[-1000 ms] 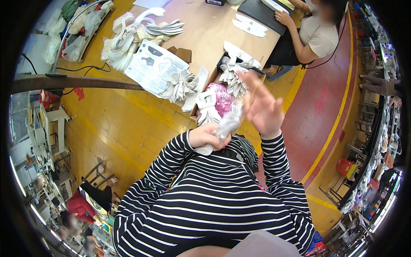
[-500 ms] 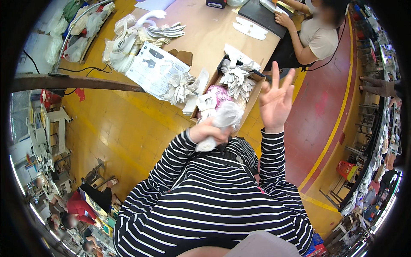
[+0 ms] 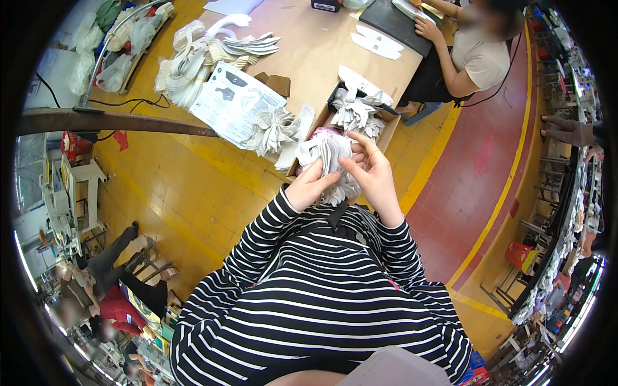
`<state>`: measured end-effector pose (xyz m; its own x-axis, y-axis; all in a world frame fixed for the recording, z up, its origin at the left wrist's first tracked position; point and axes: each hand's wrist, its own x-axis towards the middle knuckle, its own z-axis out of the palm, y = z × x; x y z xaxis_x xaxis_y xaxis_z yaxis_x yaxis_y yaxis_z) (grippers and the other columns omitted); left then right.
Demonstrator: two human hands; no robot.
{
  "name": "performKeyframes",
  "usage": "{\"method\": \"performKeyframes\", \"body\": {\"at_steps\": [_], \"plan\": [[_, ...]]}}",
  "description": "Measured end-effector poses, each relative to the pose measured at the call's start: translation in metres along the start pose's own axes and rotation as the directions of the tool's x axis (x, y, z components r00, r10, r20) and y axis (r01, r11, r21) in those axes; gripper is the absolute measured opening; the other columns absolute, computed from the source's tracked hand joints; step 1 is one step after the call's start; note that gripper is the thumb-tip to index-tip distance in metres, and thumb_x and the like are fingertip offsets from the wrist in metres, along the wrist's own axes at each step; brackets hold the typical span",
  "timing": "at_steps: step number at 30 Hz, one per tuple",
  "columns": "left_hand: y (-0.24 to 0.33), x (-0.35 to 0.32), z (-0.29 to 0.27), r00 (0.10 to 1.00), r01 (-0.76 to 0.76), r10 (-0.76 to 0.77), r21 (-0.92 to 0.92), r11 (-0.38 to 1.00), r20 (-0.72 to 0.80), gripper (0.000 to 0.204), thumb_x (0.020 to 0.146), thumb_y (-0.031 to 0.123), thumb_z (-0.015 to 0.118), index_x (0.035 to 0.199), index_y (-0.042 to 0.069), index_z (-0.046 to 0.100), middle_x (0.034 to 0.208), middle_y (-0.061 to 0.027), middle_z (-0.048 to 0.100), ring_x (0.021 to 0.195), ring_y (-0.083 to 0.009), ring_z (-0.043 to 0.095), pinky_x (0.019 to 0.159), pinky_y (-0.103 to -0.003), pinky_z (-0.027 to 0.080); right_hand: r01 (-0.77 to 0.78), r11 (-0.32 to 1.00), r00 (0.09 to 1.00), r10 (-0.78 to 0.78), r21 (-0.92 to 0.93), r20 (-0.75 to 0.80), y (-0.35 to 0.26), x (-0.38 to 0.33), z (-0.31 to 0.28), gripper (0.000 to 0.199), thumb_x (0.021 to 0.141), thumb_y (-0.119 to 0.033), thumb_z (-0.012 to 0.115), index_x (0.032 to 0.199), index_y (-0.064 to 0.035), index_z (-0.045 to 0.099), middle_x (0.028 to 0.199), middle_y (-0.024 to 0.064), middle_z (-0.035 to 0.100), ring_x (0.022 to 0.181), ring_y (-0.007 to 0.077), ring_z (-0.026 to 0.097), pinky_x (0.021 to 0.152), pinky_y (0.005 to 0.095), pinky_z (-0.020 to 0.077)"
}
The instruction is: The person repeatedly picks up small white fabric pieces from a pile on a table, folds them by hand, and places them into a cardboard box. The person handles the items one at a time and continues the process throughout the clip.
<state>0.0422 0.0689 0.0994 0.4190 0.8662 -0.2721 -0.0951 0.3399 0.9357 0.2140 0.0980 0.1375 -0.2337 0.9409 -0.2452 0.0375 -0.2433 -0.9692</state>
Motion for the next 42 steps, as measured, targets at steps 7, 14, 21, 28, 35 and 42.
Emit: {"method": "performKeyframes", "body": {"at_steps": [7, 14, 21, 28, 35, 42], "plan": [[0.018, -0.007, 0.0, 0.997, 0.072, -0.066, -0.164, 0.984, 0.038, 0.046, 0.096, 0.016, 0.053, 0.137, 0.001, 0.038, 0.116, -0.0036, 0.055, 0.106, -0.0101, 0.052, 0.091, -0.026, 0.044, -0.011, 0.977, 0.999, 0.002, 0.215, 0.043, -0.004, -0.002, 0.003, 0.043, 0.087, -0.005, 0.066, 0.127, 0.0028, 0.051, 0.101, 0.0037, 0.058, 0.083, 0.0055, 0.055, 0.073, 0.0189, 0.0465], [0.012, -0.01, -0.008, 0.995, 0.088, -0.068, -0.345, 0.934, 0.071, 0.037, 0.093, 0.019, 0.058, 0.125, 0.003, 0.047, 0.098, -0.0022, 0.057, 0.088, -0.0102, 0.056, 0.077, -0.026, 0.046, -0.028, 0.966, 0.998, 0.012, 0.258, 0.063, -0.013, -0.005, 0.008, 0.043, 0.087, -0.004, 0.065, 0.127, 0.0037, 0.051, 0.103, 0.0043, 0.059, 0.083, 0.0057, 0.055, 0.075, 0.0194, 0.0466], [0.024, -0.01, 0.001, 0.999, 0.036, -0.041, -0.249, 0.968, -0.013, 0.04, 0.091, 0.013, 0.062, 0.127, 0.002, 0.048, 0.107, -0.0019, 0.059, 0.097, -0.0094, 0.055, 0.085, -0.026, 0.045, 0.01, 1.0, 0.999, -0.011, -0.003, -0.034, -0.011, -0.006, 0.013, 0.043, 0.084, -0.002, 0.067, 0.124, 0.0029, 0.054, 0.1, 0.0046, 0.059, 0.077, 0.0039, 0.052, 0.068, 0.0177, 0.0449], [0.015, -0.011, -0.002, 0.999, -0.007, 0.002, -0.117, 0.993, -0.042, 0.037, 0.097, 0.019, 0.055, 0.128, 0.0, 0.048, 0.116, -0.0039, 0.057, 0.103, -0.0115, 0.054, 0.091, -0.027, 0.044, 0.122, 0.984, 0.983, -0.138, -0.126, -0.123, -0.002, -0.004, 0.013, 0.039, 0.081, -0.002, 0.065, 0.118, 0.002, 0.056, 0.085, 0.003, 0.058, 0.071, 0.0061, 0.053, 0.065, 0.0206, 0.0455], [0.024, -0.015, -0.007, 0.994, 0.098, -0.08, -0.315, 0.944, 0.068, 0.033, 0.097, 0.022, 0.047, 0.119, -0.003, 0.053, 0.101, -0.0084, 0.061, 0.096, -0.0175, 0.059, 0.087, -0.03, 0.046, 0.124, 0.964, 0.988, -0.099, 0.235, -0.116, -0.008, -0.007, 0.005, 0.034, 0.087, 0.005, 0.047, 0.12, -0.0027, 0.043, 0.105, 0.0067, 0.054, 0.1, 0.011, 0.053, 0.085, 0.0238, 0.0439], [0.044, -0.014, 0.008, 0.987, 0.094, 0.034, -0.726, 0.681, 0.16, 0.055, 0.097, 0.049, 0.043, 0.121, -0.001, 0.047, 0.098, -0.0093, 0.055, 0.097, -0.0235, 0.055, 0.09, -0.036, 0.043, 0.177, 0.95, 0.983, -0.182, 0.258, -0.003, -0.01, -0.002, -0.001, 0.03, 0.09, 0.001, 0.049, 0.119, -0.0013, 0.045, 0.109, 0.0079, 0.054, 0.103, 0.0133, 0.052, 0.09, 0.0273, 0.0424]]}}
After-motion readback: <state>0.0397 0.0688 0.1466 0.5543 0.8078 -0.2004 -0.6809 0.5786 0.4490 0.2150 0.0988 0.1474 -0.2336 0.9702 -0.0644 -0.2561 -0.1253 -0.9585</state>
